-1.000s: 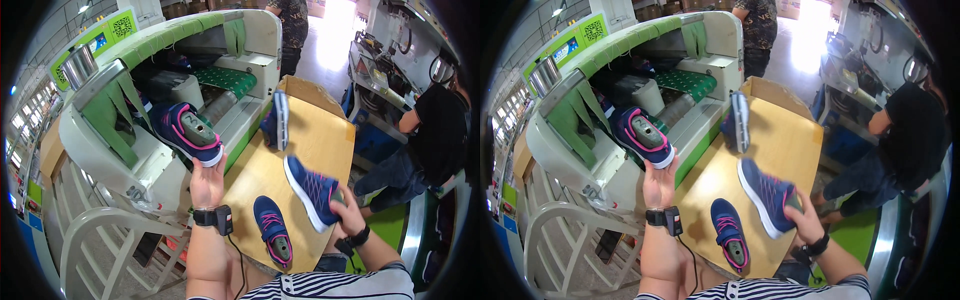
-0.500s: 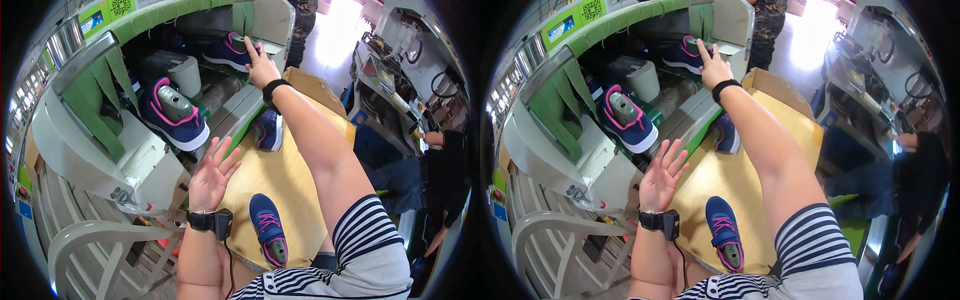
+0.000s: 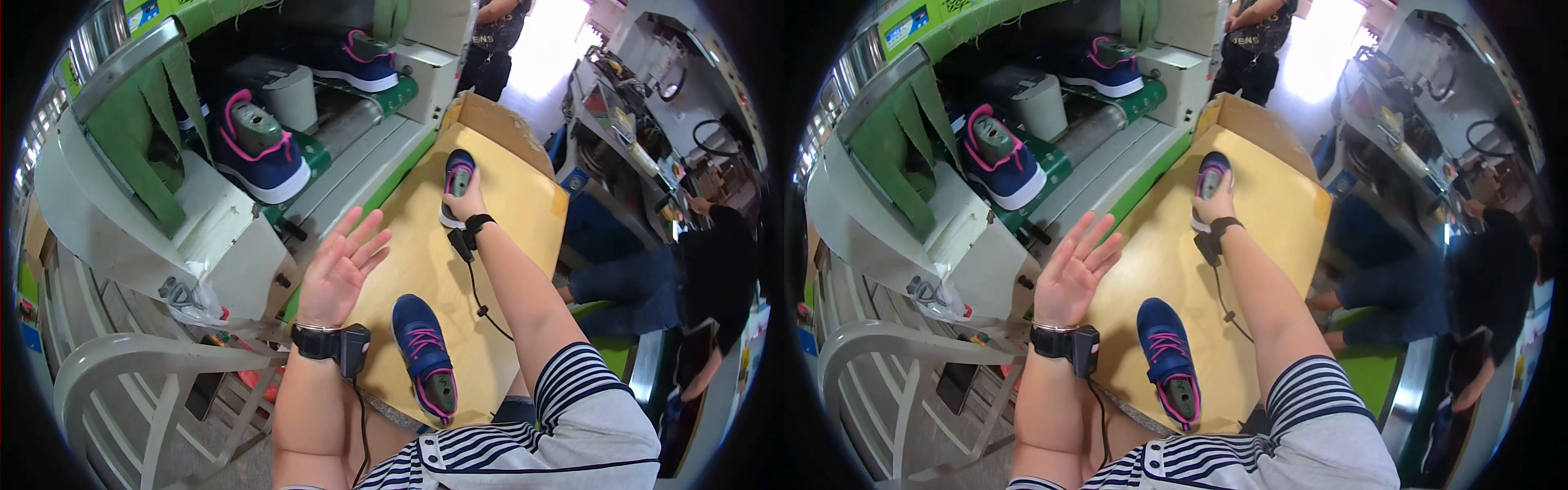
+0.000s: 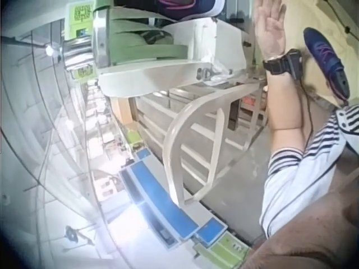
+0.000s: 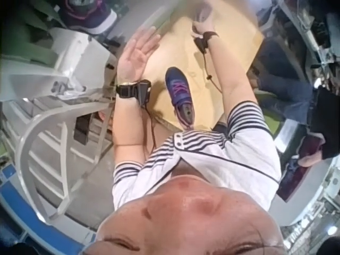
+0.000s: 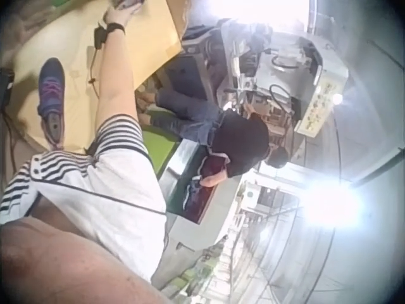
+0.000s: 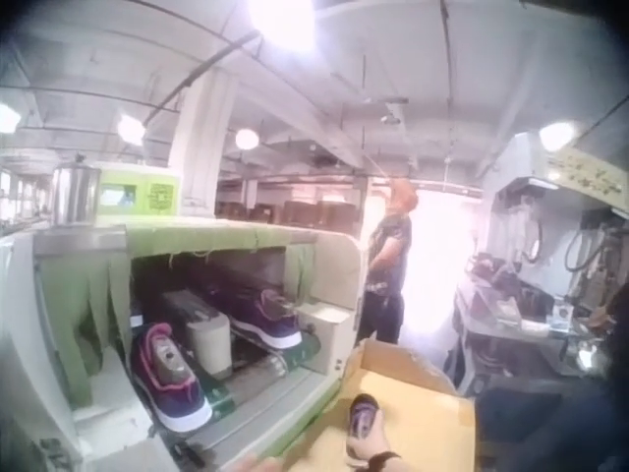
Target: Inspecting and sorting finished shoes from a production machine onto a table.
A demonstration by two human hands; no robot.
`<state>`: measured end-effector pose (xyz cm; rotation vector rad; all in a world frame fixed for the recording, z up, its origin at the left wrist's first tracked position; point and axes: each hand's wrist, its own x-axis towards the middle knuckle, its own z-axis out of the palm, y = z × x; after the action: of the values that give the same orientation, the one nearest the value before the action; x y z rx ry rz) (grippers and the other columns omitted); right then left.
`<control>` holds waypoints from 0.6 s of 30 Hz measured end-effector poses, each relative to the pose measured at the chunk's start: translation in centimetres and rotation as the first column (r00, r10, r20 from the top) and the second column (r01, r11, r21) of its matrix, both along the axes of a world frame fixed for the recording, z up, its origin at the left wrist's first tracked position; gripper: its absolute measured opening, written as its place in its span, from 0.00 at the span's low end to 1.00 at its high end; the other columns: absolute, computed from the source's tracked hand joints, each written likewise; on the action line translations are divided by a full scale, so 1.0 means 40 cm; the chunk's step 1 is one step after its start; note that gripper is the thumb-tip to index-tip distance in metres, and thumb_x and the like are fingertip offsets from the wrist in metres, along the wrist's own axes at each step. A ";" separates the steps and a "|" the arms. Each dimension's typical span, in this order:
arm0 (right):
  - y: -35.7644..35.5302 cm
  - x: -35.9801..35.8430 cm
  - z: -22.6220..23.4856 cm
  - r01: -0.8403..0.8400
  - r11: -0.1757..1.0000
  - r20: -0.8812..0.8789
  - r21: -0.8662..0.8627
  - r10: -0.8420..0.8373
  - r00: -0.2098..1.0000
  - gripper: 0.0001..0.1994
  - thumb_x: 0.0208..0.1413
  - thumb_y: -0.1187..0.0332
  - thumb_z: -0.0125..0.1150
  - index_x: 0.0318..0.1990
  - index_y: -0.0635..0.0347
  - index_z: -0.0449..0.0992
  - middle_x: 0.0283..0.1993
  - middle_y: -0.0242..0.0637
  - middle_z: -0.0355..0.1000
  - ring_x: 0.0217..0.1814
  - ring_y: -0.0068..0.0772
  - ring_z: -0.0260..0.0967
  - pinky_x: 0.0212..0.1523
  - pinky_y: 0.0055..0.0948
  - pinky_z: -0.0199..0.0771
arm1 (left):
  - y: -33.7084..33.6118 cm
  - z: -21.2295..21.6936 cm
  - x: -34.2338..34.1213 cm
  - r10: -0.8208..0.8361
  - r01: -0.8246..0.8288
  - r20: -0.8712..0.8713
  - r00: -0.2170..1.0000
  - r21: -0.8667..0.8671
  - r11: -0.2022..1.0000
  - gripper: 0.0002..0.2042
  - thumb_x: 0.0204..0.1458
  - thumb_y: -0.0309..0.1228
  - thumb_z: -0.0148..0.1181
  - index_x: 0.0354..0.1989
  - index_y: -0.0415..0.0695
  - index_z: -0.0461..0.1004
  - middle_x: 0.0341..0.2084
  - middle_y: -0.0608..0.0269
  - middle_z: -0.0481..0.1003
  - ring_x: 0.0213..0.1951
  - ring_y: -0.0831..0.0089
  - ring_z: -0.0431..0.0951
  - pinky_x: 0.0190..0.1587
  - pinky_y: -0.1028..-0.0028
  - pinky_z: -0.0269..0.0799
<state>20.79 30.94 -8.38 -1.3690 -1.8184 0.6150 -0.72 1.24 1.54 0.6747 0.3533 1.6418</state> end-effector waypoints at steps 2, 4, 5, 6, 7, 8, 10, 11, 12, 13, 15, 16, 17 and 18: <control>-0.037 0.045 0.000 -0.121 0.947 -0.280 -0.298 0.034 0.959 0.52 0.42 0.69 0.71 0.73 0.59 0.43 0.66 0.55 0.59 0.68 0.49 0.60 0.65 0.42 0.64 | -0.021 -0.021 -0.031 0.025 -0.026 -0.030 0.999 -0.029 0.999 0.27 0.67 0.39 0.41 0.71 0.41 0.51 0.68 0.46 0.57 0.65 0.55 0.64 0.67 0.56 0.59; -0.180 0.043 0.030 -0.237 0.881 -0.402 -0.410 0.059 0.914 0.45 0.46 0.74 0.68 0.72 0.55 0.50 0.63 0.49 0.64 0.66 0.41 0.62 0.64 0.35 0.64 | -0.059 -0.049 -0.082 0.058 -0.061 -0.053 0.997 -0.066 0.996 0.27 0.67 0.40 0.42 0.71 0.41 0.52 0.68 0.47 0.58 0.65 0.55 0.65 0.67 0.57 0.60; -0.207 0.107 0.040 -0.318 0.855 -0.411 -0.409 0.139 0.901 0.45 0.47 0.74 0.68 0.72 0.55 0.49 0.64 0.50 0.63 0.66 0.42 0.63 0.64 0.35 0.64 | -0.049 -0.043 -0.076 0.064 -0.068 -0.062 0.996 -0.058 0.996 0.27 0.67 0.40 0.42 0.71 0.41 0.52 0.68 0.47 0.59 0.65 0.55 0.66 0.67 0.56 0.60; -0.239 0.186 0.037 -0.388 0.820 -0.415 -0.420 0.207 0.886 0.45 0.47 0.74 0.67 0.73 0.55 0.48 0.64 0.50 0.63 0.66 0.43 0.63 0.64 0.36 0.64 | -0.033 -0.048 -0.060 0.064 -0.068 -0.063 0.996 -0.062 0.996 0.26 0.67 0.40 0.43 0.70 0.41 0.53 0.68 0.47 0.59 0.64 0.55 0.66 0.67 0.56 0.60; -0.317 0.209 0.061 -0.392 0.814 -0.231 -0.429 0.321 0.919 0.45 0.48 0.74 0.66 0.74 0.54 0.47 0.64 0.50 0.63 0.65 0.42 0.62 0.65 0.35 0.62 | -0.034 -0.049 -0.064 0.088 -0.094 -0.064 0.994 -0.087 0.992 0.26 0.67 0.40 0.44 0.70 0.41 0.54 0.66 0.47 0.61 0.63 0.55 0.68 0.65 0.57 0.62; -0.400 0.240 0.101 -0.390 0.811 -0.032 -0.436 0.419 0.907 0.45 0.49 0.75 0.65 0.74 0.53 0.46 0.64 0.50 0.62 0.65 0.41 0.62 0.66 0.35 0.60 | -0.026 -0.042 -0.063 0.076 -0.082 -0.060 0.995 -0.114 0.990 0.26 0.67 0.40 0.44 0.70 0.41 0.54 0.66 0.47 0.61 0.63 0.55 0.68 0.65 0.57 0.62; -0.556 0.288 0.124 -0.489 0.805 0.070 -0.335 0.539 0.840 0.45 0.47 0.75 0.63 0.73 0.56 0.46 0.63 0.51 0.61 0.68 0.49 0.58 0.68 0.38 0.56 | -0.016 -0.024 -0.047 0.150 -0.200 -0.204 0.968 -0.252 0.947 0.23 0.66 0.36 0.46 0.66 0.37 0.59 0.59 0.45 0.69 0.57 0.56 0.74 0.59 0.57 0.69; -0.653 0.275 0.189 -0.450 0.810 0.198 -0.376 0.544 0.815 0.44 0.47 0.74 0.63 0.73 0.58 0.47 0.62 0.53 0.61 0.68 0.53 0.57 0.68 0.39 0.56 | -0.027 -0.022 -0.050 0.200 -0.319 -0.366 0.909 -0.301 0.899 0.18 0.64 0.32 0.50 0.59 0.38 0.67 0.53 0.48 0.74 0.51 0.57 0.77 0.54 0.60 0.72; -0.716 0.266 0.236 -0.413 0.823 0.327 -0.390 0.544 0.773 0.43 0.47 0.73 0.62 0.72 0.60 0.48 0.60 0.55 0.61 0.68 0.56 0.56 0.68 0.40 0.56 | -0.039 -0.020 -0.041 0.193 -0.318 -0.375 0.907 -0.307 0.897 0.18 0.64 0.32 0.50 0.59 0.38 0.67 0.53 0.48 0.74 0.51 0.57 0.77 0.54 0.60 0.72; -0.759 0.270 0.243 -0.383 0.844 0.352 -0.377 0.513 0.783 0.42 0.46 0.73 0.61 0.71 0.60 0.48 0.60 0.56 0.60 0.68 0.58 0.55 0.68 0.40 0.55 | -0.041 -0.024 -0.022 0.278 -0.550 -0.807 0.522 -0.069 0.832 0.15 0.63 0.29 0.51 0.55 0.38 0.71 0.51 0.49 0.76 0.50 0.57 0.78 0.52 0.62 0.72; -0.807 0.305 0.174 -0.342 0.889 0.322 -0.305 0.434 0.841 0.42 0.47 0.74 0.63 0.70 0.62 0.48 0.56 0.60 0.61 0.59 0.61 0.62 0.63 0.43 0.63 | -0.054 0.010 0.012 0.445 -0.468 -0.859 -0.254 0.511 0.721 0.10 0.56 0.22 0.54 0.45 0.38 0.77 0.44 0.50 0.78 0.46 0.54 0.78 0.49 0.64 0.72; -0.799 0.314 0.144 -0.319 0.898 0.321 -0.305 0.412 0.853 0.42 0.47 0.74 0.63 0.70 0.62 0.48 0.56 0.60 0.61 0.59 0.61 0.62 0.63 0.43 0.63 | -0.055 0.047 0.061 0.459 -0.400 -0.882 -0.105 0.460 0.793 0.10 0.54 0.20 0.55 0.44 0.39 0.78 0.42 0.50 0.78 0.45 0.52 0.77 0.50 0.62 0.72; -0.792 0.333 0.115 -0.287 0.909 0.225 -0.303 0.361 0.905 0.41 0.47 0.73 0.63 0.69 0.63 0.50 0.56 0.60 0.61 0.60 0.60 0.62 0.63 0.43 0.63 | -0.056 0.087 0.126 0.480 -0.269 -0.864 -0.152 0.503 0.821 0.13 0.50 0.18 0.56 0.44 0.41 0.78 0.42 0.52 0.79 0.45 0.55 0.78 0.50 0.63 0.71; -0.797 0.326 0.106 -0.302 0.904 0.107 -0.302 0.347 0.932 0.39 0.48 0.72 0.64 0.68 0.63 0.51 0.57 0.59 0.61 0.61 0.59 0.62 0.63 0.43 0.63 | -0.092 0.169 0.158 0.587 -0.068 -0.773 -0.241 0.616 0.784 0.12 0.53 0.18 0.54 0.44 0.41 0.79 0.41 0.53 0.79 0.44 0.56 0.78 0.51 0.62 0.71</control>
<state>33.82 -0.94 -4.13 -1.3319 -2.1791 0.9978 5.60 -2.46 8.31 2.4004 1.5749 1.2650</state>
